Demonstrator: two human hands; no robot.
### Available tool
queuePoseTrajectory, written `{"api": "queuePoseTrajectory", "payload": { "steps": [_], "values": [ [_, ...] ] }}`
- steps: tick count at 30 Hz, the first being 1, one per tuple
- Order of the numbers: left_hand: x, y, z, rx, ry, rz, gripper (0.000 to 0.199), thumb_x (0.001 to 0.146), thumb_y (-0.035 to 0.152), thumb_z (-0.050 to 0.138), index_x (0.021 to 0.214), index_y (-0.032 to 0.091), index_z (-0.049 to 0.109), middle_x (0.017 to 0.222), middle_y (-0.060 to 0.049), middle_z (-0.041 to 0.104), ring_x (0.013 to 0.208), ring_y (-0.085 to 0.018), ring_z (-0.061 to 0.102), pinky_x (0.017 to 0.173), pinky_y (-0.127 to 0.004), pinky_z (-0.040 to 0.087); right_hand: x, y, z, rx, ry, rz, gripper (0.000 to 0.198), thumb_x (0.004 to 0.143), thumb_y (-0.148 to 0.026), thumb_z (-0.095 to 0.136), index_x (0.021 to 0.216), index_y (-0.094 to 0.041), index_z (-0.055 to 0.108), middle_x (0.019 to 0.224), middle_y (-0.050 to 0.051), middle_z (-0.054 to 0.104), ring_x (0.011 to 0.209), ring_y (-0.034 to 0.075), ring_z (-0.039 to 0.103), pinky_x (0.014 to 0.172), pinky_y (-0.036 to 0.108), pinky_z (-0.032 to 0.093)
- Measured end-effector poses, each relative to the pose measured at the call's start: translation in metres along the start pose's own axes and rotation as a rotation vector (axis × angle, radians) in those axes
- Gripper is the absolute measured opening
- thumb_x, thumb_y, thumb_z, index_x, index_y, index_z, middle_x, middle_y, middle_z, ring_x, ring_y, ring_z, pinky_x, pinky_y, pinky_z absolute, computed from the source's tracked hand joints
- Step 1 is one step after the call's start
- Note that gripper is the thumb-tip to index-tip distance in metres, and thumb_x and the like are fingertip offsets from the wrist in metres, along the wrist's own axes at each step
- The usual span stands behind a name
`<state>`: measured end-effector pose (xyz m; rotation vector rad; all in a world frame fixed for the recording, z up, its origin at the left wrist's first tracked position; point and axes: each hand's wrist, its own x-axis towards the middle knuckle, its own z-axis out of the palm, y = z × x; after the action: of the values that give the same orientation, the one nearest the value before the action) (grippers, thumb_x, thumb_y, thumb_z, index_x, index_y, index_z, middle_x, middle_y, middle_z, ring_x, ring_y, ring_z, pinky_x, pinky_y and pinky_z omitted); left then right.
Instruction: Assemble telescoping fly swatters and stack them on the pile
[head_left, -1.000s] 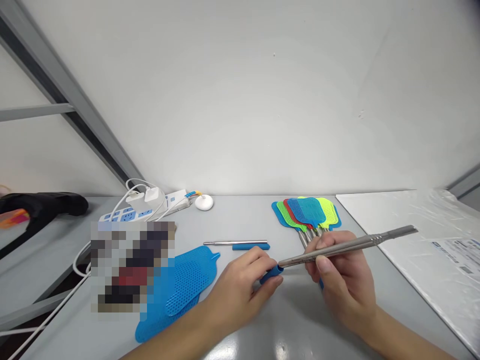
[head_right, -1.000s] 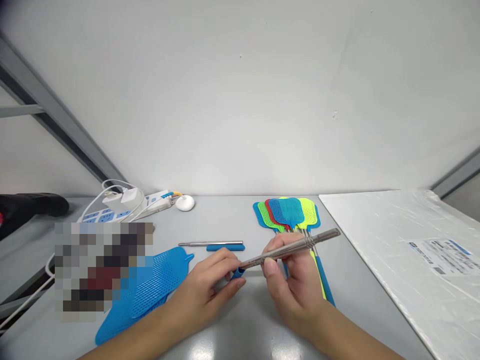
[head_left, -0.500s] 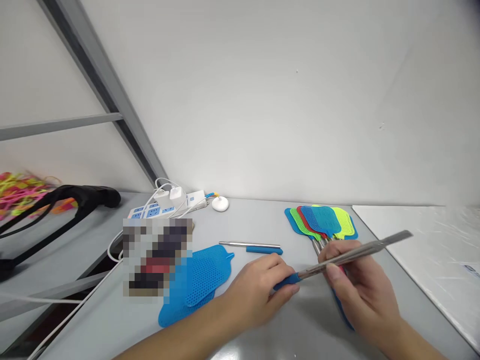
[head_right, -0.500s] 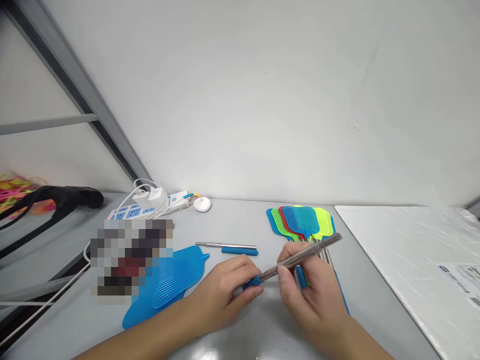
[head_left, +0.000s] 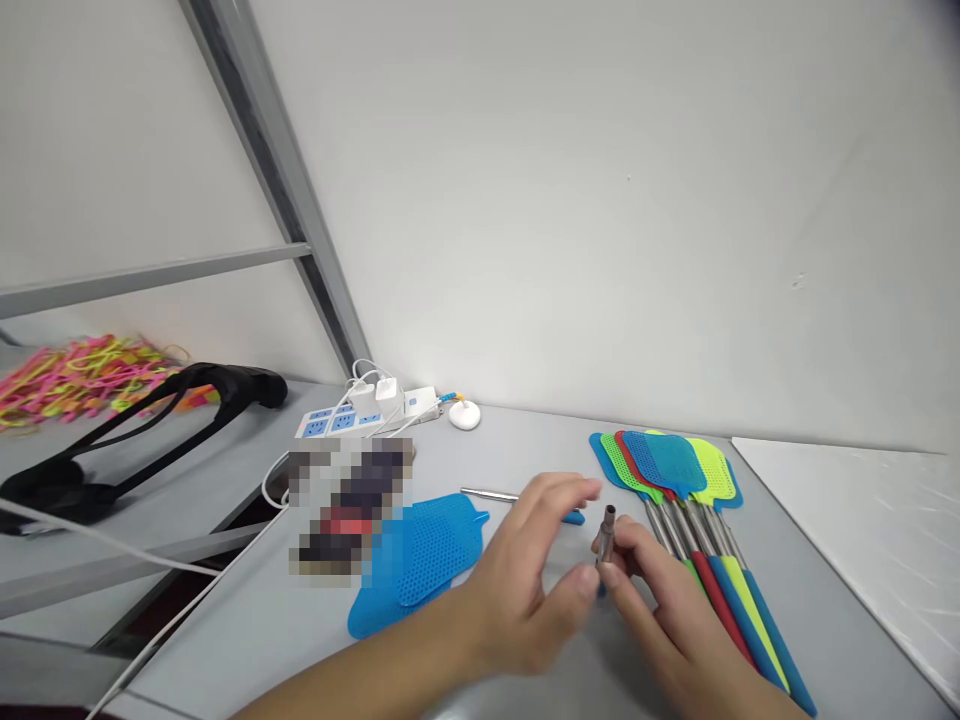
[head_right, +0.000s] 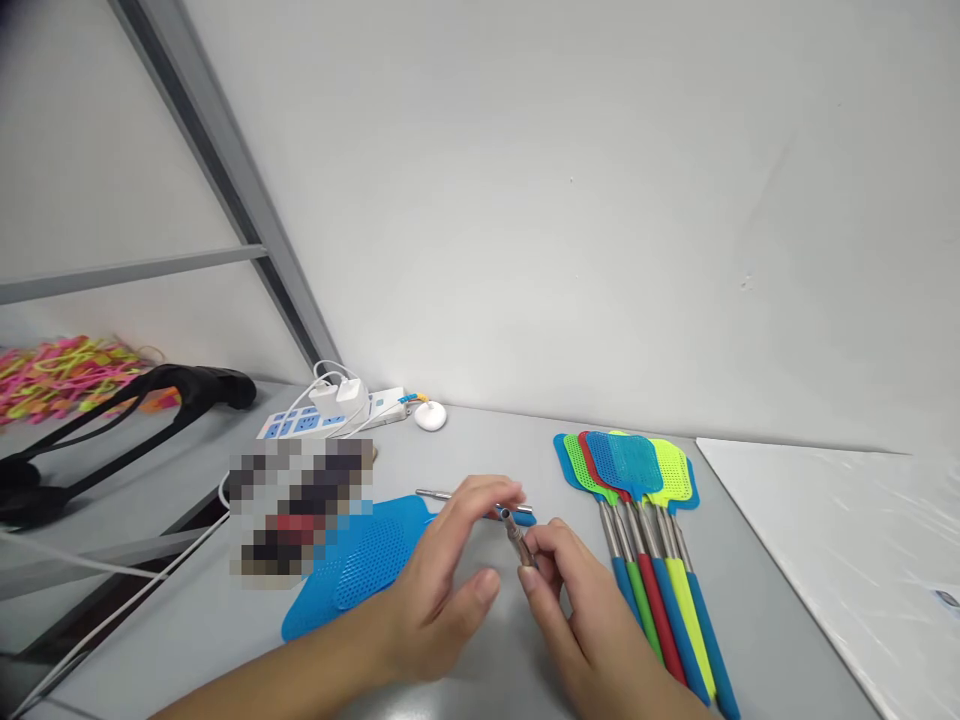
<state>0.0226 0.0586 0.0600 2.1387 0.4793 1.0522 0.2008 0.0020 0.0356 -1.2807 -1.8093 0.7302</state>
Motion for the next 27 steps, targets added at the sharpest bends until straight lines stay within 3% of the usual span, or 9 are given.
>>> {"api": "queuePoseTrajectory", "payload": {
  "steps": [3,6,8,10,13,15,19,22,27],
  "values": [
    [0.012,0.013,0.011,-0.147,0.013,-0.083,0.027,0.099,0.032,0.036,0.115,0.02,0.054,0.112,-0.009,0.061,0.105,-0.021,0.056,0.094,-0.038,0.046,0.001,0.005,0.003,0.05,0.024,-0.019,0.022,0.099,-0.032,0.041,0.119,-0.027,0.048,0.096,0.003,0.059,0.085,0.017,0.059,0.074,0.029,0.051],
    [0.022,0.017,0.026,-0.281,0.07,-0.169,0.037,0.102,0.038,0.029,0.087,0.018,0.057,0.092,-0.008,0.062,0.088,-0.018,0.057,0.08,-0.033,0.048,0.002,0.01,0.005,0.088,0.026,0.011,0.034,0.098,-0.034,0.043,0.131,-0.027,0.044,0.11,0.008,0.061,0.101,0.022,0.06,0.083,0.031,0.051],
    [0.027,0.016,0.033,-0.358,0.107,-0.209,0.041,0.102,0.041,0.028,0.083,0.018,0.054,0.085,-0.006,0.061,0.077,-0.016,0.055,0.072,-0.03,0.046,0.004,0.012,0.007,0.06,-0.037,0.076,0.031,0.096,-0.035,0.045,0.125,-0.025,0.05,0.103,0.007,0.063,0.095,0.022,0.061,0.078,0.031,0.052],
    [0.029,0.015,0.034,-0.421,0.185,-0.232,0.041,0.102,0.044,0.027,0.081,0.018,0.052,0.078,-0.004,0.059,0.071,-0.014,0.052,0.069,-0.029,0.043,0.006,0.014,0.009,0.002,-0.123,0.113,0.021,0.095,-0.035,0.047,0.106,-0.021,0.058,0.092,0.007,0.063,0.084,0.021,0.061,0.074,0.032,0.052],
    [0.034,0.018,0.03,-0.5,0.303,-0.236,0.041,0.102,0.044,0.029,0.076,0.019,0.048,0.073,-0.002,0.057,0.07,-0.014,0.05,0.071,-0.029,0.04,0.007,0.012,0.012,-0.023,-0.171,0.095,0.021,0.095,-0.035,0.045,0.085,-0.021,0.055,0.09,0.006,0.061,0.082,0.021,0.057,0.077,0.033,0.05],
    [0.039,0.023,0.025,-0.57,0.356,-0.211,0.04,0.103,0.044,0.029,0.074,0.019,0.045,0.071,-0.001,0.056,0.067,-0.013,0.049,0.069,-0.029,0.039,0.006,0.011,0.013,0.003,-0.169,0.106,0.024,0.097,-0.038,0.039,0.084,-0.022,0.051,0.09,0.005,0.06,0.082,0.019,0.055,0.076,0.031,0.047],
    [0.049,0.026,0.02,-0.648,0.464,-0.253,0.043,0.103,0.044,0.027,0.071,0.02,0.044,0.065,-0.001,0.054,0.062,-0.013,0.047,0.063,-0.028,0.037,-0.002,0.01,0.014,0.021,-0.12,0.203,0.033,0.099,-0.048,0.032,0.079,-0.024,0.044,0.067,-0.002,0.049,0.061,0.015,0.044,0.057,0.026,0.037],
    [0.052,0.021,0.027,-0.667,0.522,-0.336,0.048,0.103,0.045,0.027,0.066,0.019,0.044,0.059,0.0,0.05,0.059,-0.013,0.044,0.062,-0.028,0.036,-0.008,0.011,0.019,0.071,-0.117,0.189,0.034,0.099,-0.049,0.031,0.081,-0.024,0.045,0.064,-0.003,0.046,0.058,0.015,0.042,0.056,0.027,0.033],
    [0.051,0.017,0.041,-0.702,0.541,-0.31,0.048,0.103,0.043,0.027,0.063,0.02,0.042,0.054,0.003,0.041,0.054,-0.012,0.041,0.059,-0.029,0.035,-0.013,0.01,0.028,0.173,-0.145,0.163,0.035,0.099,-0.05,0.031,0.08,-0.024,0.044,0.059,-0.005,0.038,0.054,0.014,0.035,0.052,0.027,0.027]
  ]
}}
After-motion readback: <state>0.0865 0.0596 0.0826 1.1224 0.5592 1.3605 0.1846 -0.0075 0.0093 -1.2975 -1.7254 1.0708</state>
